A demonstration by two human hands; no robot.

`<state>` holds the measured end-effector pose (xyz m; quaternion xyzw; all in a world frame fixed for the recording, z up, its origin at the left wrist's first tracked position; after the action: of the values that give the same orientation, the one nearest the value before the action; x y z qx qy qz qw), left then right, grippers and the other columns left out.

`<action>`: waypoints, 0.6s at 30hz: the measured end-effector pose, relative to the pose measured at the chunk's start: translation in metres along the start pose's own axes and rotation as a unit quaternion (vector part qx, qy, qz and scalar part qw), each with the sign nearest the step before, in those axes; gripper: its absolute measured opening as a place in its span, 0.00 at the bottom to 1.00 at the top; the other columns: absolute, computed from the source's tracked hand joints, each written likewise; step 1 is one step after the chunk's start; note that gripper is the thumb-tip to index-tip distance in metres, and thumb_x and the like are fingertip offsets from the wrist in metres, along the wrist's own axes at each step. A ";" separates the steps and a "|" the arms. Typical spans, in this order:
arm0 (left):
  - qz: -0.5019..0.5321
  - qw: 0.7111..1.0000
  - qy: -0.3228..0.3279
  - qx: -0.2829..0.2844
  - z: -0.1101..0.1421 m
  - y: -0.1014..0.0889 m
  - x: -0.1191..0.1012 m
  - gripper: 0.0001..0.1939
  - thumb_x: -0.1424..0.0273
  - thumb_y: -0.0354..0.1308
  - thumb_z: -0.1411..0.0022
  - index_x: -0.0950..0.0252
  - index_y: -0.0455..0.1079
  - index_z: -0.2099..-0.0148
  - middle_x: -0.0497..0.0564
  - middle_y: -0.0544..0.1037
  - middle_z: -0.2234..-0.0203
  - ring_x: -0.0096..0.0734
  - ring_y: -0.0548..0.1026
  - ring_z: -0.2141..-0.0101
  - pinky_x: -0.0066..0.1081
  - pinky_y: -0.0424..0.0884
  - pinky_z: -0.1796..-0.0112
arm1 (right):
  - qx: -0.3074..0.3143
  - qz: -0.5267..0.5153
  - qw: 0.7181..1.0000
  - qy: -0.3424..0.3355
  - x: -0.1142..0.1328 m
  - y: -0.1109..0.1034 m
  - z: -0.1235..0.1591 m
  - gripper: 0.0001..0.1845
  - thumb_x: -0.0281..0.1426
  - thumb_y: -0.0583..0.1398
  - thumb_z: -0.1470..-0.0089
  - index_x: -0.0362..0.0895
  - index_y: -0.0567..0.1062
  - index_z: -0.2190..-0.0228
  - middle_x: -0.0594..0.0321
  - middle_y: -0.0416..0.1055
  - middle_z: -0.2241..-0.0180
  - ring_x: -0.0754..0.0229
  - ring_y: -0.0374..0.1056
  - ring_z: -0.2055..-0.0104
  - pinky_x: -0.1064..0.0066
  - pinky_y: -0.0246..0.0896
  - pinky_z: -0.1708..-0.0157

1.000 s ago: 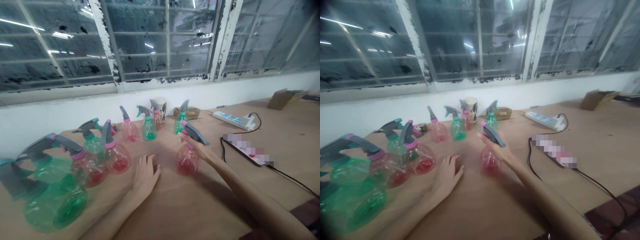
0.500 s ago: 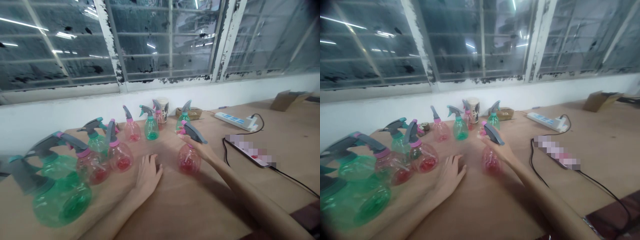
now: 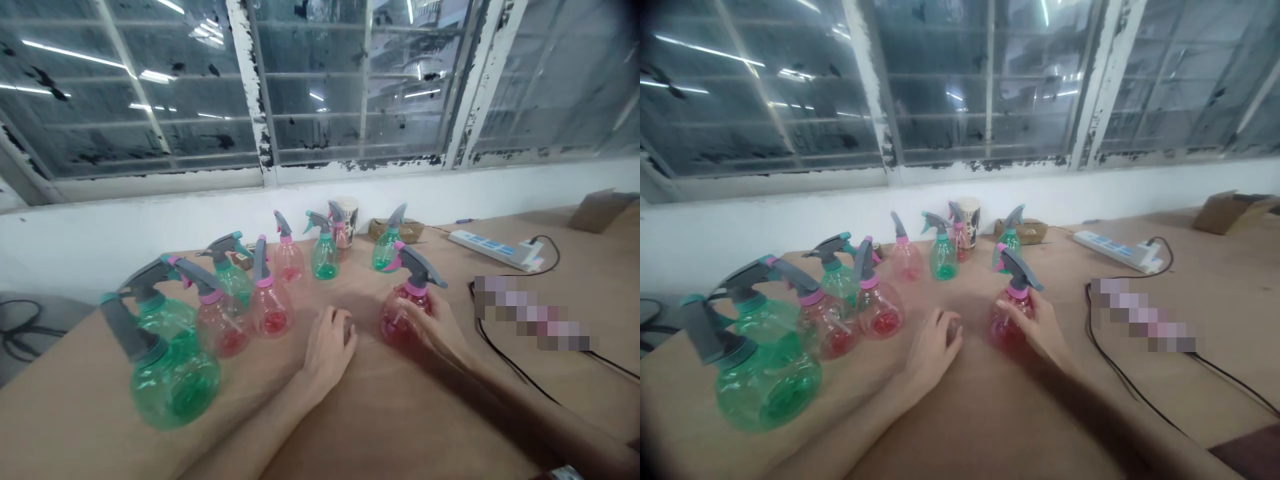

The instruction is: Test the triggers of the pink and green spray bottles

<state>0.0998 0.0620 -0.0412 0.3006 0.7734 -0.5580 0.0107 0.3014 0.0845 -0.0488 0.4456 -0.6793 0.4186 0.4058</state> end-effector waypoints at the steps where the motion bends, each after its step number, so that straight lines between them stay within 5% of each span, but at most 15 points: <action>1: 0.016 0.999 0.028 0.016 0.001 0.002 -0.007 0.07 0.75 0.50 0.39 0.64 0.67 0.59 0.51 0.74 0.65 0.34 0.73 0.64 0.31 0.68 0.63 | 0.000 0.005 1.000 0.000 -0.001 0.002 -0.001 0.27 0.47 0.63 0.55 0.42 0.73 0.58 0.53 0.76 0.62 0.49 0.71 0.61 0.58 0.65 0.59; 4: 0.019 0.989 0.132 0.059 0.009 0.009 -0.031 0.04 0.74 0.52 0.40 0.62 0.67 0.65 0.46 0.75 0.74 0.28 0.73 0.74 0.26 0.65 0.71 | 0.001 -0.003 1.000 -0.001 0.006 0.019 -0.009 0.26 0.48 0.62 0.55 0.42 0.72 0.59 0.56 0.75 0.64 0.52 0.71 0.63 0.61 0.64 0.60; 8: -0.033 0.962 0.270 0.006 0.028 0.007 -0.059 0.07 0.71 0.50 0.40 0.64 0.68 0.68 0.47 0.75 0.77 0.29 0.74 0.75 0.27 0.63 0.76 | 0.036 -0.064 0.997 -0.009 0.024 0.067 -0.014 0.25 0.47 0.62 0.53 0.43 0.71 0.58 0.59 0.74 0.64 0.55 0.70 0.64 0.62 0.64 0.59; 15: 0.023 0.872 0.488 0.013 0.094 0.025 -0.128 0.15 0.63 0.51 0.39 0.63 0.67 0.76 0.46 0.74 0.81 0.25 0.71 0.80 0.27 0.62 0.80 | 0.255 -0.005 0.965 -0.066 0.071 0.151 0.036 0.27 0.47 0.62 0.52 0.45 0.69 0.54 0.57 0.72 0.56 0.51 0.69 0.55 0.57 0.61 0.53; 18: 0.037 0.882 0.470 0.030 0.098 0.029 -0.138 0.16 0.63 0.51 0.39 0.63 0.68 0.76 0.45 0.73 0.83 0.25 0.71 0.80 0.27 0.63 0.79 | 0.331 0.049 0.934 -0.129 0.103 0.172 0.058 0.30 0.48 0.63 0.54 0.47 0.69 0.52 0.56 0.71 0.54 0.48 0.67 0.52 0.55 0.60 0.51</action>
<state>0.1954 -0.0801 -0.0545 0.5561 0.6592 -0.3732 -0.3420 0.1006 0.0462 -0.0079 0.5711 -0.5701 0.5776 0.1233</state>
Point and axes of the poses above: each hand's wrist, its own z-axis away from the middle knuckle, its own y-axis out of the palm, x = y × z, the point moved 10 cm from there along -z, towards the middle knuckle
